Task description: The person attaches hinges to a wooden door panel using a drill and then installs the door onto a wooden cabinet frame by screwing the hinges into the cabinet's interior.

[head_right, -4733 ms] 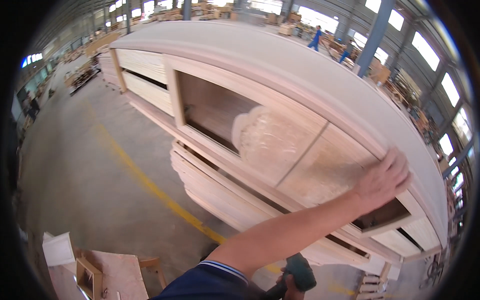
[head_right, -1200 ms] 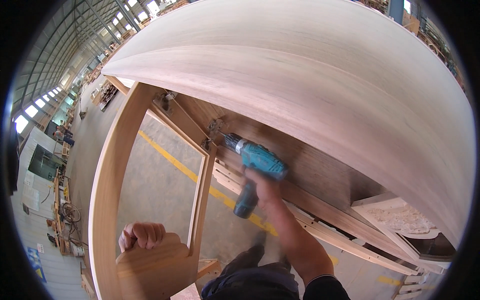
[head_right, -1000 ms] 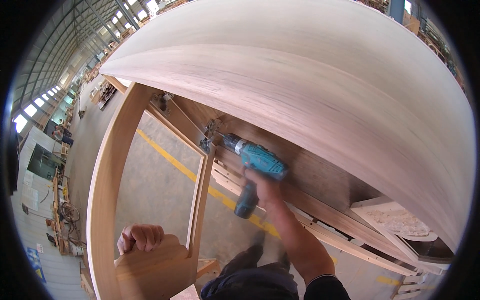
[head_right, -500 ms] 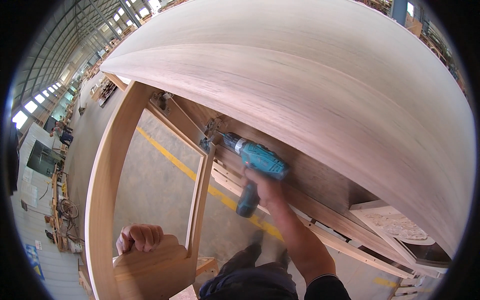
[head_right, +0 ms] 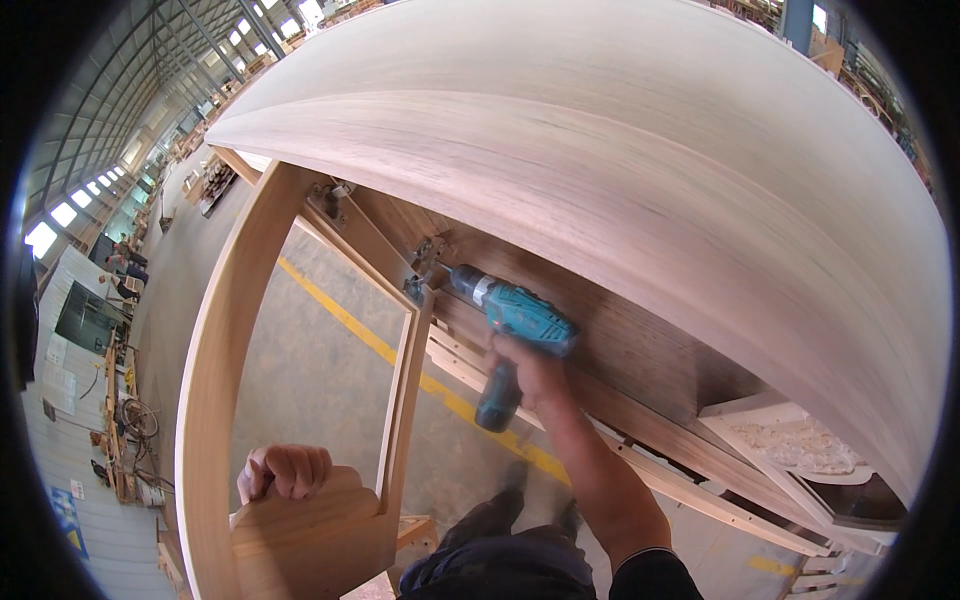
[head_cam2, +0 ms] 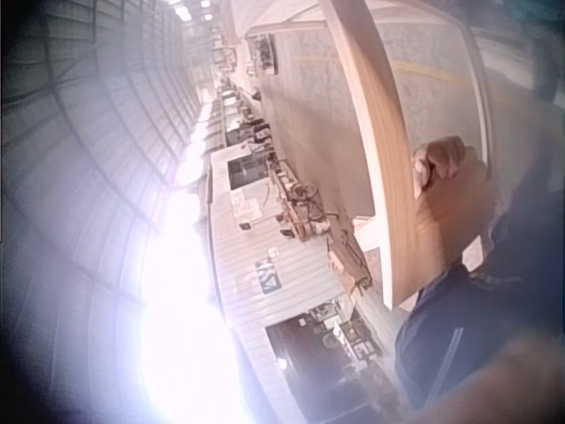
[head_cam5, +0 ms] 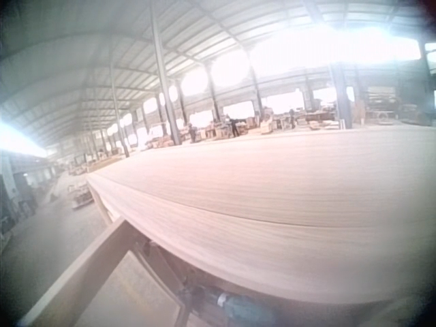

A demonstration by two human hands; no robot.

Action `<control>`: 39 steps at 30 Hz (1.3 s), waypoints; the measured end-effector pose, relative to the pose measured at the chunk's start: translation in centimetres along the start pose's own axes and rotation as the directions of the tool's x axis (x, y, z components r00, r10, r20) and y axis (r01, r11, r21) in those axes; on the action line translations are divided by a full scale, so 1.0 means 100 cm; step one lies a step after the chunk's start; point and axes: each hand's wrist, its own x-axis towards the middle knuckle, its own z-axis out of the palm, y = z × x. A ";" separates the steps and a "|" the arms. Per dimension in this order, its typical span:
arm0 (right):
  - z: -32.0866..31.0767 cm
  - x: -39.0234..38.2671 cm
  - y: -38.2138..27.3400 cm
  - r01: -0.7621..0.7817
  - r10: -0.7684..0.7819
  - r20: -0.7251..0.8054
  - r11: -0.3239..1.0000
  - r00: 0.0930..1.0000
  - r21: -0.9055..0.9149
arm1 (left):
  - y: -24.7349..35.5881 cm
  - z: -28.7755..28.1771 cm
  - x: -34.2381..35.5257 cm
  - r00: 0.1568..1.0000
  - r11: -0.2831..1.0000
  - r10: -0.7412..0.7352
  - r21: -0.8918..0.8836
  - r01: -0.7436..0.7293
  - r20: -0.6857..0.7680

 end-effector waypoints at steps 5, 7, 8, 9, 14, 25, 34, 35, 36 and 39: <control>-0.002 -0.001 0.001 0.006 -0.005 0.007 0.999 1.000 -0.039 | -0.001 0.009 -0.001 0.999 1.000 -0.016 -0.008 0.016 -0.037; 0.001 -0.004 -0.003 0.002 -0.002 -0.001 1.000 1.000 0.016 | 0.002 0.018 0.002 0.989 0.999 -0.041 -0.003 0.041 -0.141; 0.000 -0.009 -0.005 0.010 -0.010 -0.002 1.000 1.000 0.016 | 0.002 0.023 0.004 0.984 0.999 -0.050 -0.003 0.050 -0.172; 0.001 -0.015 -0.003 -0.018 0.018 -0.020 1.000 1.000 0.017 | 0.004 0.031 0.005 0.971 0.999 -0.030 0.011 0.034 -0.236; -0.005 -0.075 -0.007 -0.042 0.037 -0.115 0.998 0.993 -0.045 | -0.004 0.066 0.022 0.899 0.991 0.085 0.129 -0.031 -0.430; -0.094 -0.272 -0.024 0.095 -0.170 -0.217 0.944 0.961 -0.316 | -0.100 0.109 0.100 0.827 0.888 0.287 0.458 -0.040 -0.483; -0.141 -0.444 -0.033 0.126 -0.359 -0.453 0.875 0.816 -0.467 | -0.136 0.170 0.220 0.567 0.953 0.219 0.299 0.050 -0.794; -0.142 -0.452 -0.032 0.128 -0.357 -0.474 0.884 0.805 -0.449 | -0.138 0.169 0.223 0.580 0.955 0.216 0.295 0.044 -0.786; -0.143 -0.460 -0.030 0.130 -0.355 -0.493 0.892 0.794 -0.434 | -0.140 0.161 0.224 0.658 0.940 0.195 0.329 0.085 -0.728; -0.132 -0.469 -0.030 0.160 -0.371 -0.508 0.898 0.777 -0.411 | -0.135 0.164 0.233 0.761 0.867 0.209 0.477 0.147 -0.614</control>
